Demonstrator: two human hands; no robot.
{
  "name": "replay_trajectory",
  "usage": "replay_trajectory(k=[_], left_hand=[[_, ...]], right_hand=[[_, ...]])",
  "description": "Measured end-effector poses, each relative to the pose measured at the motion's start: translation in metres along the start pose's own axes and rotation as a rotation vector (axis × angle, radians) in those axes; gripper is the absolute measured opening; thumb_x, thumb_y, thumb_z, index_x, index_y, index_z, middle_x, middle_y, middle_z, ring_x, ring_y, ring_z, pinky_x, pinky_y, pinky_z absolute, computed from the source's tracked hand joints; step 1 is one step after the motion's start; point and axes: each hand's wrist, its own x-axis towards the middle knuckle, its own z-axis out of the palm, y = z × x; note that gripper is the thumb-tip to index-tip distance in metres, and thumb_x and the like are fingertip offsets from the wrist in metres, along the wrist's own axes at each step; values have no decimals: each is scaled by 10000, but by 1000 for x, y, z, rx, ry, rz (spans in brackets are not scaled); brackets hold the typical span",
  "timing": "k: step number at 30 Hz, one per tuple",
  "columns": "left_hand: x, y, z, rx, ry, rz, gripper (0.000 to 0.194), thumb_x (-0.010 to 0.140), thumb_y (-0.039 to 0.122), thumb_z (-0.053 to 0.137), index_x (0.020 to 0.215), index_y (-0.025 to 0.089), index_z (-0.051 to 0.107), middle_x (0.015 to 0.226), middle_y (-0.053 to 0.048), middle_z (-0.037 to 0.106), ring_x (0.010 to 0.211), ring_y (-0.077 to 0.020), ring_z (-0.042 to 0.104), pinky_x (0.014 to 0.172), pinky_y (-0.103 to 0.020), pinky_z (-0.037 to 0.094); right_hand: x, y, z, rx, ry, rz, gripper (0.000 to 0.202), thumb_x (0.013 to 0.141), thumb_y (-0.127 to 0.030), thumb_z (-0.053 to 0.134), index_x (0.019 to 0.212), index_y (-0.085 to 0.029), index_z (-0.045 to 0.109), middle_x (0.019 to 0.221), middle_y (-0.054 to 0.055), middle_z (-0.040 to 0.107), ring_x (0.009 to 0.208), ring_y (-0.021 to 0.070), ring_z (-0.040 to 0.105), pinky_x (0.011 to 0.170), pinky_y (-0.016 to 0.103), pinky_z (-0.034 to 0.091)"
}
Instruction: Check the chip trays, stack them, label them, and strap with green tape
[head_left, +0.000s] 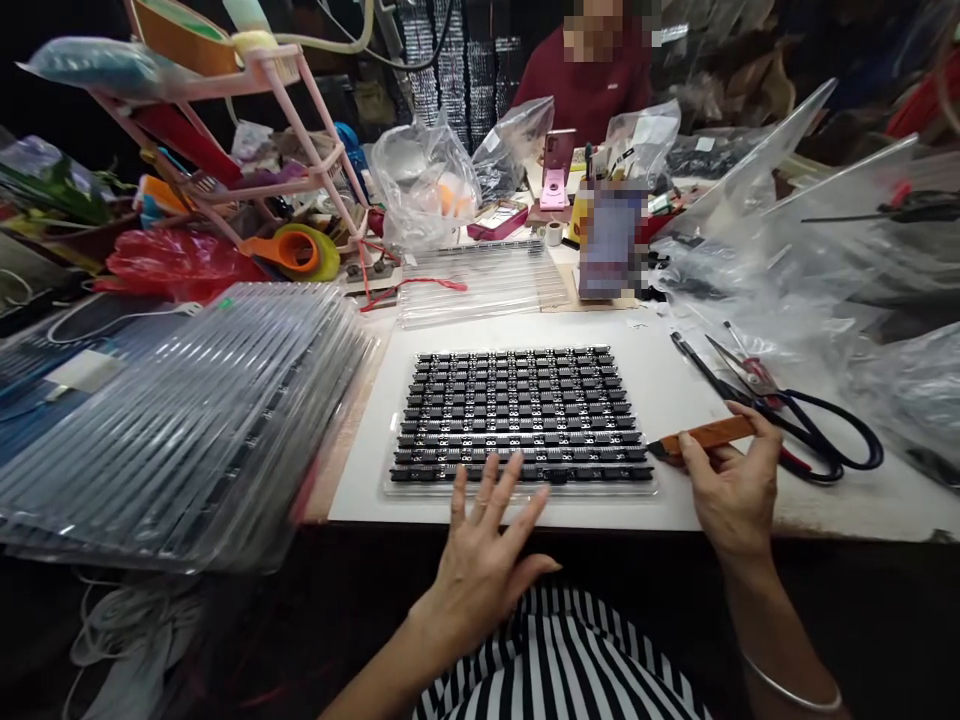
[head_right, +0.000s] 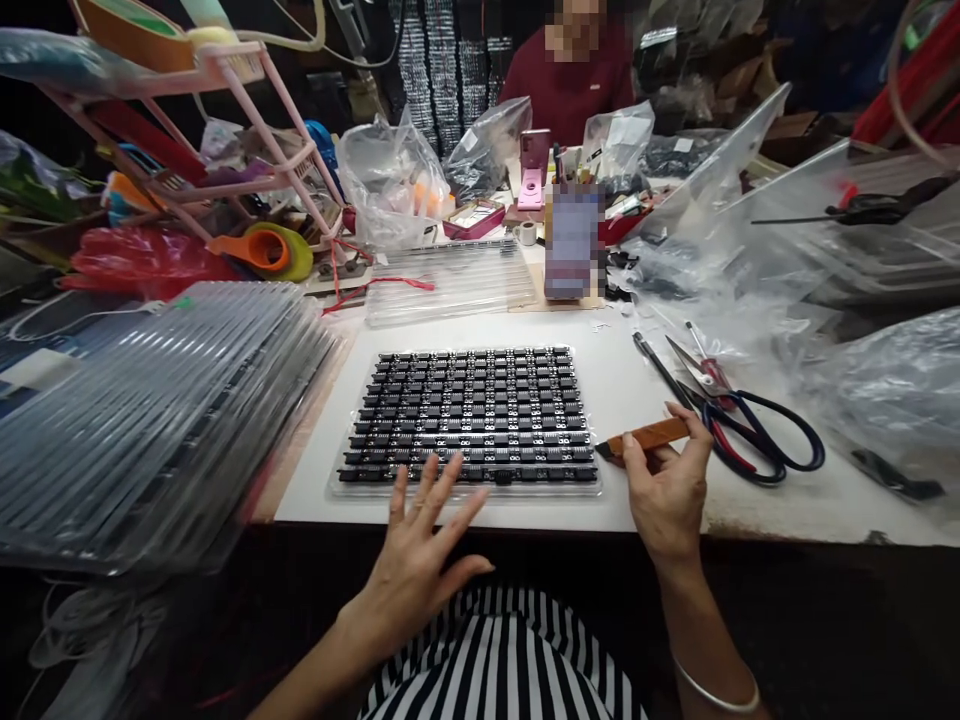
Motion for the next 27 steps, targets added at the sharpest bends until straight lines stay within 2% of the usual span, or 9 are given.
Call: replay_trajectory(k=[3, 6, 16, 22, 27], left_hand=[[10, 17, 9, -32, -38, 49, 625, 846, 459, 535, 1392, 206, 367, 1503, -161, 251, 1400, -348, 143, 1079, -629, 171], [18, 22, 15, -47, -53, 26, 590, 854, 450, 525, 1366, 183, 403, 1495, -175, 264, 1399, -350, 146, 1066, -640, 202], [25, 24, 16, -41, 28, -10, 516, 884, 357, 513, 1347, 154, 408, 1458, -178, 349, 1399, -322, 174, 1094, -603, 180], [30, 24, 17, -33, -1, -14, 546, 885, 374, 507, 1363, 139, 387, 1455, -169, 358, 1400, -314, 177, 1106, -581, 167], [29, 24, 15, -61, -43, -8, 594, 897, 353, 489, 1418, 150, 289, 1467, -156, 343, 1405, -299, 168, 1111, -575, 155]], right_hand=[[0, 0, 0, 48, -2, -9, 744, 723, -424, 718, 1323, -170, 359, 740, 23, 622, 624, 216, 646, 635, 382, 562], [0, 1, 0, 75, -18, -2, 722, 736, -405, 707, 1320, -171, 352, 744, 18, 612, 607, 204, 639, 628, 378, 563], [1, 5, 0, 128, -35, -6, 654, 767, -336, 669, 1314, -198, 337, 853, 45, 628, 757, 220, 662, 709, 395, 562], [0, 3, -1, 146, -58, 12, 662, 781, -339, 654, 1335, -198, 318, 804, 41, 651, 759, 225, 667, 741, 405, 554], [0, 0, -3, 129, -63, 18, 659, 788, -336, 650, 1344, -200, 323, 781, 27, 649, 724, 220, 666, 752, 425, 551]])
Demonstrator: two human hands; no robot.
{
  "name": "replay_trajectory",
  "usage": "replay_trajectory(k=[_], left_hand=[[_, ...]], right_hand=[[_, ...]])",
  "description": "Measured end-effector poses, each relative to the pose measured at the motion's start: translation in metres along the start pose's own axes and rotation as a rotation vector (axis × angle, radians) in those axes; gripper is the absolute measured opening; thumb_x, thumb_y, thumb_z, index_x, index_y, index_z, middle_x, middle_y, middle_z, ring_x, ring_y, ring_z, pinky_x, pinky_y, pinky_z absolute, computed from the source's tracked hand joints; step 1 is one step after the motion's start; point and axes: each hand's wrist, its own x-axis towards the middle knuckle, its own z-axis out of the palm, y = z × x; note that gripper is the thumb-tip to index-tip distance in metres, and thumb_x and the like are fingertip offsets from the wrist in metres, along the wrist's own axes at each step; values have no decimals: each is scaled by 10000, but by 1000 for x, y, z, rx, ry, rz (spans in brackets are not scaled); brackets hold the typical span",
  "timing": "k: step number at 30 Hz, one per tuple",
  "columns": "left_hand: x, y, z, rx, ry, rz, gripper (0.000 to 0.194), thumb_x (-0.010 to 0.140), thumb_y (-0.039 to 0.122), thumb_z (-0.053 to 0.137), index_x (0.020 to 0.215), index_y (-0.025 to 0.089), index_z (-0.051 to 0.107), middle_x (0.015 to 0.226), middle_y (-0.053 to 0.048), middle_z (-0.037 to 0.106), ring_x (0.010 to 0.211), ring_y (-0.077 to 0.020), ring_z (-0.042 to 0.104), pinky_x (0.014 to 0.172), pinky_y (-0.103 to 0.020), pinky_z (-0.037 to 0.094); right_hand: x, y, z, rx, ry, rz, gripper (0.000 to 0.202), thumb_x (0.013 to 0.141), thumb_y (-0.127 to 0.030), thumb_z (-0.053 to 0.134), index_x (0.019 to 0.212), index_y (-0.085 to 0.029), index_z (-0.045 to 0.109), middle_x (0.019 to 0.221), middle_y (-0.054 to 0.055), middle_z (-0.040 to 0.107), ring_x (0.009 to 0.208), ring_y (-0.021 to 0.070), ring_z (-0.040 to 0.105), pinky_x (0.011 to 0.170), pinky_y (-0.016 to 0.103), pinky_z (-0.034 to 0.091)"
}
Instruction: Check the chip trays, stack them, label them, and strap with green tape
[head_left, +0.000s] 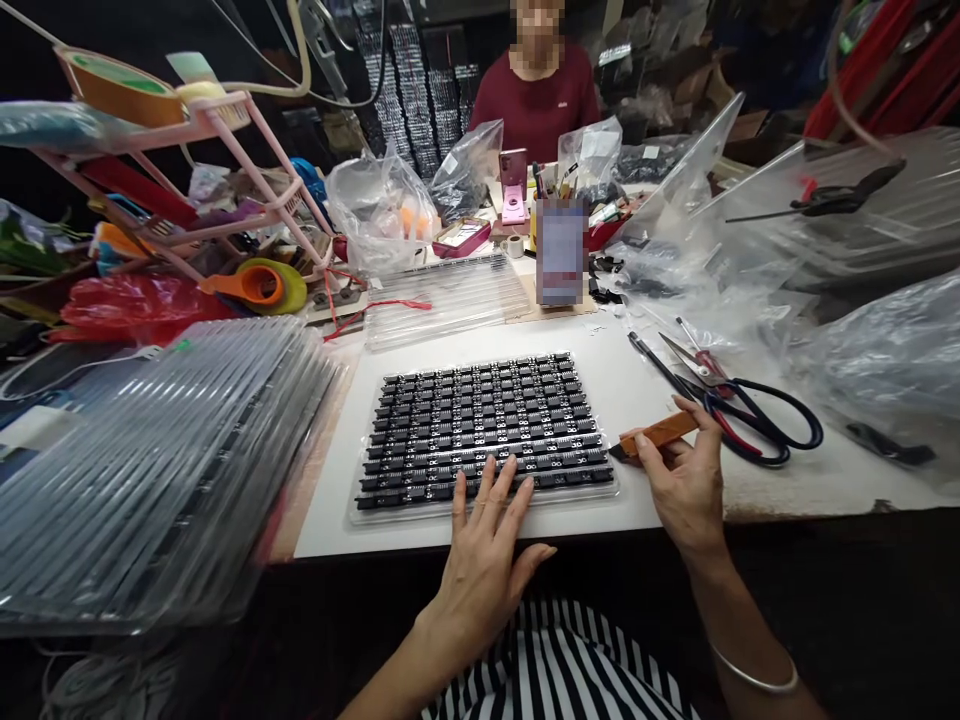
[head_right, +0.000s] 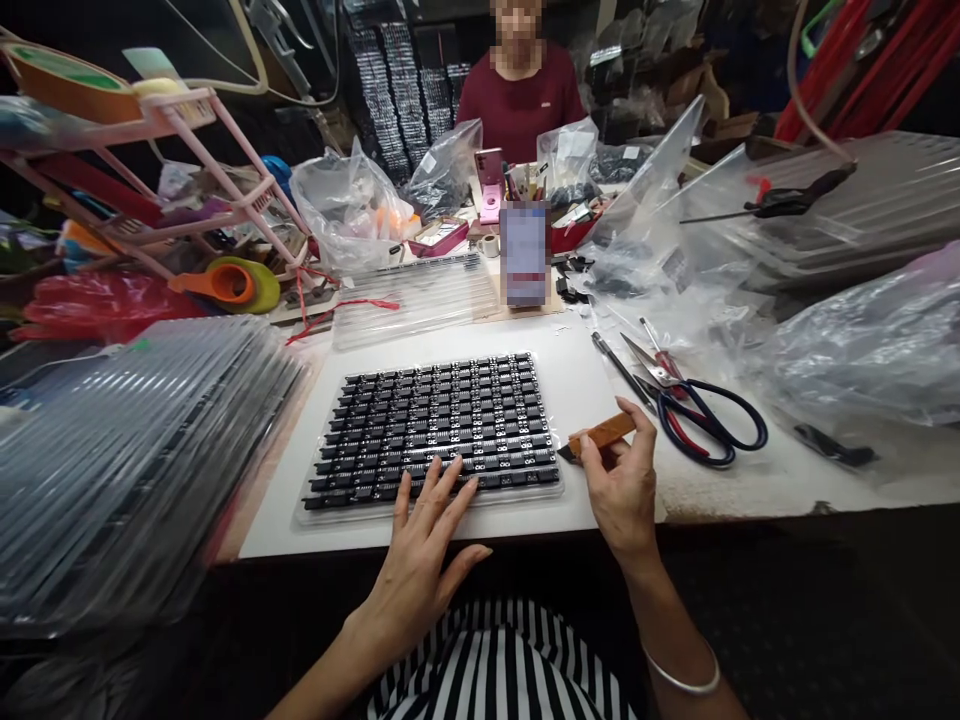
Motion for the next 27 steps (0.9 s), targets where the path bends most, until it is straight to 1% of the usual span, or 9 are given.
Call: replay_trajectory(k=[2, 4, 9, 11, 13, 16, 19, 24, 27], left_hand=[[-3, -6, -3, -2, 8, -44, 600, 902, 326, 482, 1434, 167, 254, 1478, -155, 323, 1407, -295, 163, 1113, -573, 145], [-10, -19, -7, 10, 45, -121, 606, 904, 304, 478, 1444, 186, 230, 1483, -152, 314, 1408, -293, 159, 1114, -573, 136], [-42, -75, -23, 69, 207, -388, 632, 880, 359, 517, 1440, 245, 247, 1471, -148, 336, 1397, -314, 197, 1100, -586, 169], [-57, -96, -29, 71, 231, -467, 660, 865, 413, 525, 1441, 247, 250, 1462, -162, 346, 1388, -329, 218, 1084, -594, 206], [-69, -110, -33, 45, 225, -502, 710, 848, 468, 530, 1449, 238, 230, 1453, -178, 355, 1373, -334, 259, 1071, -584, 252], [-79, -117, -36, -28, 166, -530, 782, 835, 505, 531, 1466, 229, 161, 1465, -177, 338, 1363, -308, 292, 1077, -540, 280], [-79, -115, -35, -84, 90, -564, 793, 850, 502, 511, 1473, 227, 106, 1488, -159, 301, 1383, -283, 246, 1105, -528, 227], [-77, -115, -31, -123, 93, -588, 797, 842, 508, 519, 1470, 226, 117, 1461, -144, 361, 1387, -272, 235, 1122, -514, 195], [-79, -116, -28, -119, 115, -586, 809, 833, 516, 523, 1470, 230, 114, 1457, -143, 369, 1383, -271, 247, 1122, -506, 205]], right_hand=[[0, 1, -1, -9, -3, -4, 655, 789, -343, 650, 1341, -202, 326, 787, 29, 650, 704, 216, 664, 729, 415, 555], [1, 2, -1, -16, -9, -10, 659, 786, -351, 653, 1339, -200, 329, 793, 32, 652, 689, 213, 663, 705, 402, 559], [3, 4, -2, -18, -19, 5, 690, 778, -370, 664, 1350, -194, 321, 782, 40, 661, 683, 215, 664, 686, 395, 566], [4, 3, -3, -13, -25, 15, 717, 759, -382, 685, 1352, -198, 326, 792, 46, 664, 690, 218, 663, 675, 386, 569], [5, 2, -4, -4, -25, 23, 748, 732, -395, 708, 1353, -203, 337, 791, 48, 666, 671, 215, 661, 644, 359, 571], [6, -1, -6, -17, -16, 28, 806, 674, -382, 754, 1352, -205, 355, 739, 45, 659, 570, 204, 644, 537, 296, 555], [6, -5, -4, -74, -18, 31, 860, 619, -346, 779, 1356, -204, 358, 657, 38, 638, 462, 212, 611, 426, 277, 513], [5, -14, 6, -91, 5, 25, 899, 565, -300, 769, 1353, -198, 350, 616, 35, 613, 398, 236, 583, 432, 359, 530], [5, -20, 12, -109, 9, 19, 905, 537, -281, 756, 1344, -186, 357, 625, 33, 606, 413, 236, 589, 436, 354, 532]])
